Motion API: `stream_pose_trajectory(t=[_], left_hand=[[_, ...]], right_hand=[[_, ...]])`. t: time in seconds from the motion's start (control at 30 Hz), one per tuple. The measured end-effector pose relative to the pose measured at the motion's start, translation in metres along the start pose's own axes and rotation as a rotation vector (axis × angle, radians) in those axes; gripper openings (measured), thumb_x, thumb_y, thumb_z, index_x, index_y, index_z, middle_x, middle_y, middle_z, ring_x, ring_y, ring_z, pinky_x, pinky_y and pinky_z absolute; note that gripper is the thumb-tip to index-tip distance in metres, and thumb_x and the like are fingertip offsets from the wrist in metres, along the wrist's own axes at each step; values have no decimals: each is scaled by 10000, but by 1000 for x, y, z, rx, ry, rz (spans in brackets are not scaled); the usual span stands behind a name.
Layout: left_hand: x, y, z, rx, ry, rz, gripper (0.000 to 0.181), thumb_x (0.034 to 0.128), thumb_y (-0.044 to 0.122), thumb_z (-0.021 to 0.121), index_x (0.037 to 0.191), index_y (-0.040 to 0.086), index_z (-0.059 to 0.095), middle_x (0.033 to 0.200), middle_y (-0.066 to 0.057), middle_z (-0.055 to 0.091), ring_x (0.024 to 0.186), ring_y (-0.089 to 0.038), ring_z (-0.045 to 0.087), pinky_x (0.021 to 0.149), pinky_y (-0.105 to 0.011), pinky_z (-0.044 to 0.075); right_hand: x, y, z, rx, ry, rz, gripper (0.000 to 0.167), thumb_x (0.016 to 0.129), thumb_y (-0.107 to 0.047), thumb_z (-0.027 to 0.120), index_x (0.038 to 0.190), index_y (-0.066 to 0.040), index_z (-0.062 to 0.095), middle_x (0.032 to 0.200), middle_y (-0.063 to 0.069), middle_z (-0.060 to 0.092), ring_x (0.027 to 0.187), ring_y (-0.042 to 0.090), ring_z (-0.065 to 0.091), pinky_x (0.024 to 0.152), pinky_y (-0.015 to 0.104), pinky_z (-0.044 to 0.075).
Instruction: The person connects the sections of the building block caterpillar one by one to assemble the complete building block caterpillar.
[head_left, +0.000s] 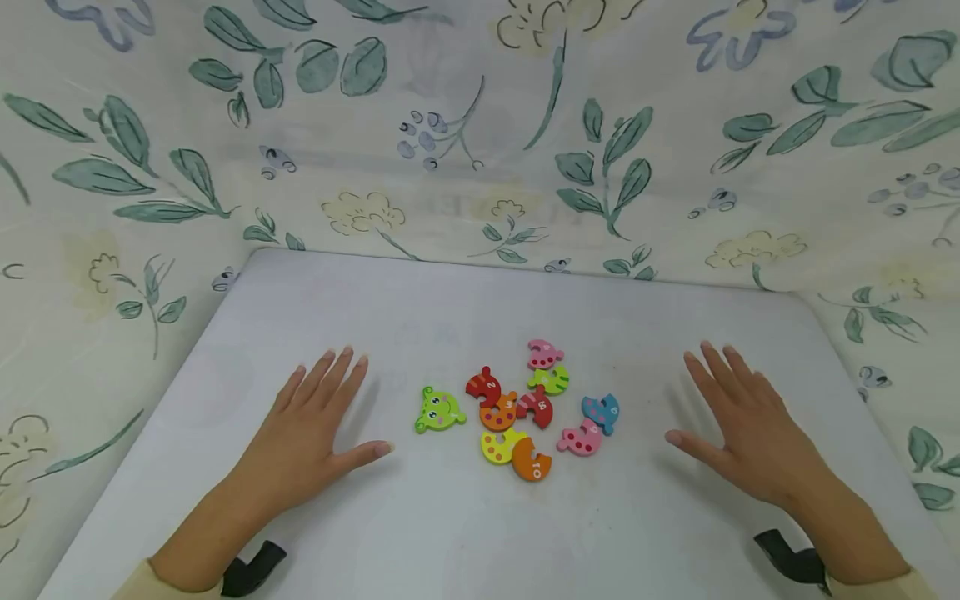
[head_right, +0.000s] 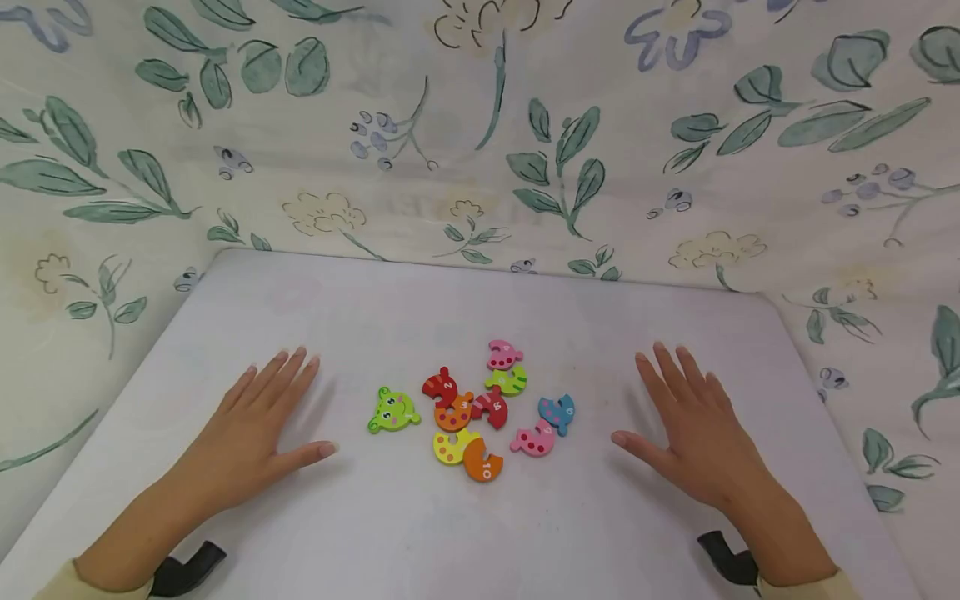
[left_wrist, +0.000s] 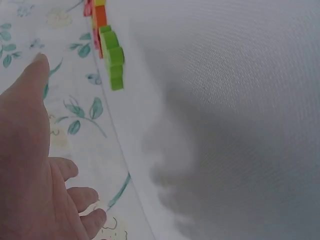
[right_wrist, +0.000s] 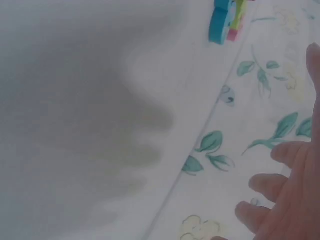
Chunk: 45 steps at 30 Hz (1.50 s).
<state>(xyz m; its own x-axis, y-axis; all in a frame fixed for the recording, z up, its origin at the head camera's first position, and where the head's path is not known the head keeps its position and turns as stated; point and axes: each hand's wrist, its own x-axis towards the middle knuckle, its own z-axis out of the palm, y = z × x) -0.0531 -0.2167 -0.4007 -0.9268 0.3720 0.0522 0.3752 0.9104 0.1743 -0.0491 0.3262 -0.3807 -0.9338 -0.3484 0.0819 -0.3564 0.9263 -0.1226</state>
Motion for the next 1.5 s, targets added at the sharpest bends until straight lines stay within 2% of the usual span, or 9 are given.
stream_pose_trajectory(t=[0.13,0.27,0.47,0.6,0.83,1.0,1.1,1.3,1.5], left_hand=[[3,1,0,-18,-23,6,1110,905,834,508,1686,120,174,1734,-151,157,1594,-363,95,1267,-522,-28],[10,4,1,-41,-46,13,1096,913,808,535,1688,124,169,1734,-147,162,1592,-367,107,1261,-569,52],[26,14,8,-74,-62,67,979,909,635,724,1617,57,374,1647,-178,376,1504,-393,352,1207,-602,267],[33,23,11,-69,-61,95,873,889,547,797,1534,35,506,1537,-178,524,1415,-386,482,1142,-595,387],[48,35,16,-65,-49,131,713,879,434,846,1429,39,622,1399,-127,636,1275,-336,581,1021,-557,507],[57,39,20,-86,-60,147,655,867,388,868,1405,77,660,1401,-119,628,1257,-326,576,1007,-533,525],[61,41,22,-88,-76,146,612,860,397,875,1377,122,697,1414,-116,619,1258,-322,565,1005,-506,533],[61,42,27,-84,-60,149,570,833,388,901,1322,143,738,1397,-111,625,1230,-318,565,987,-483,540],[57,43,31,-142,-12,105,562,830,389,901,1312,152,735,1421,-113,598,1269,-367,538,1023,-544,495]], right_hand=[[12,-11,-4,14,-14,-31,1058,919,-601,721,1681,-102,183,1729,199,127,1589,413,42,1212,686,104],[25,-22,-7,3,-17,-57,1029,911,-597,733,1670,-109,240,1722,184,175,1576,422,120,1138,734,263],[45,-38,-11,-35,-38,-103,882,906,-484,791,1584,-53,429,1639,224,350,1500,464,291,1070,711,389],[59,-52,-13,-24,-69,-155,804,915,-425,803,1547,-46,483,1577,222,441,1440,460,395,1050,667,444],[82,-79,-17,-40,-132,-197,739,900,-417,829,1498,-78,557,1479,174,557,1358,395,512,1023,588,506],[102,-98,-12,-55,-163,-255,726,872,-417,856,1465,-88,595,1466,151,577,1351,367,528,998,537,540],[116,-109,-6,-49,-209,-282,700,884,-412,847,1461,-101,601,1469,132,573,1360,345,520,1010,513,538],[142,-137,10,-42,-309,-364,631,934,-425,795,1457,-126,609,1446,93,588,1333,296,537,1016,445,543],[165,-165,30,-66,-369,-465,487,999,-295,730,1453,-157,620,1450,43,595,1310,244,548,1040,360,521]])
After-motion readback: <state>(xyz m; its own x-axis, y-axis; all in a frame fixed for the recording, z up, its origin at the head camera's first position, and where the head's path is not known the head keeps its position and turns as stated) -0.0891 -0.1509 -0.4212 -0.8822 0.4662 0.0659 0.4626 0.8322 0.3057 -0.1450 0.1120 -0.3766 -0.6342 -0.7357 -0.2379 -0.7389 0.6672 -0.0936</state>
